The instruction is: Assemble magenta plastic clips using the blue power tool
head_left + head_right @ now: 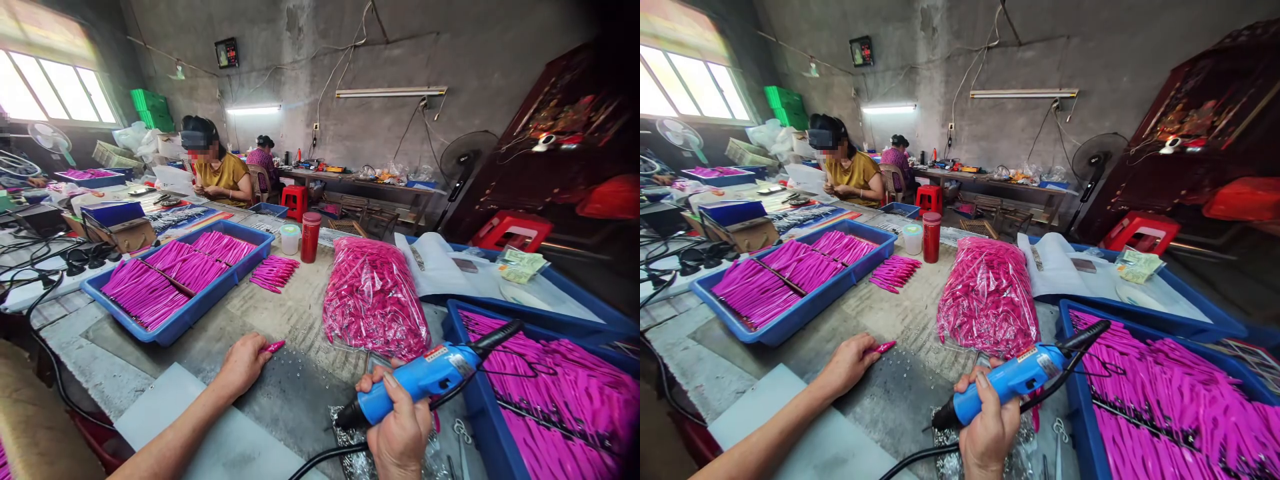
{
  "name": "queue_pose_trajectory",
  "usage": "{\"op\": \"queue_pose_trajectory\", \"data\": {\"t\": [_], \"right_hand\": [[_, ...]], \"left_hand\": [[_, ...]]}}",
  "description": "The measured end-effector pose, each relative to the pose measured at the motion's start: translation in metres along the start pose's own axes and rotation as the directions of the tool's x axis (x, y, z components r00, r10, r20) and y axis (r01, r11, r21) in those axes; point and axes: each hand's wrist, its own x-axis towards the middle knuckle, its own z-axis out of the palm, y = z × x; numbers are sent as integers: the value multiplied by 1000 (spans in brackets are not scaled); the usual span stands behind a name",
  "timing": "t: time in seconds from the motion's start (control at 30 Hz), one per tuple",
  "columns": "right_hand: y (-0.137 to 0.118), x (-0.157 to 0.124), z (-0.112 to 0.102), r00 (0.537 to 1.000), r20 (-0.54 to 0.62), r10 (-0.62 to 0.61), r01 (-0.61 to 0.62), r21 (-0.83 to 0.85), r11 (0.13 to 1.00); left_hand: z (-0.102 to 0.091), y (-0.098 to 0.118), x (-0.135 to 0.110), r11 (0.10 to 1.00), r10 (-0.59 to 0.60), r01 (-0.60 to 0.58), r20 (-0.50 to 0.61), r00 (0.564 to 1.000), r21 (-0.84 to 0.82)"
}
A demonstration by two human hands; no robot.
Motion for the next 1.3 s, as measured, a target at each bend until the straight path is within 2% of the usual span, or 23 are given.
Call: {"op": "queue_pose_trajectory", "data": {"t": [0.17, 0.37, 0.6, 0.77, 0.9, 1.07, 1.3], "right_hand": [[1, 1, 1, 1000, 24, -14, 14, -1, 1000], [-4, -7, 11, 992, 67, -107, 111, -50, 993], [4, -13, 52, 947, 266, -180, 206, -74, 976], [26, -10, 90, 897, 397, -194, 239, -66, 969], [45, -7, 112, 881, 432, -192, 253, -88, 963], [59, -5, 126, 874, 455, -171, 243, -103, 965], [68, -2, 131, 856, 478, -196, 280, -109, 954]], "left_hand": [[2, 1, 3, 998, -64, 65, 18, 998, -22], [3, 4, 0, 999, -49, 49, 11, 999, 12], [6, 3, -1, 1000, -19, 19, 18, 1000, 24], [9, 2, -2, 998, 1, -3, 31, 1000, 56], [8, 5, -4, 997, -2, -1, 51, 999, 71], [7, 6, -4, 999, 2, -4, 67, 998, 39], [5, 8, -6, 999, 6, -7, 46, 999, 38]]}}
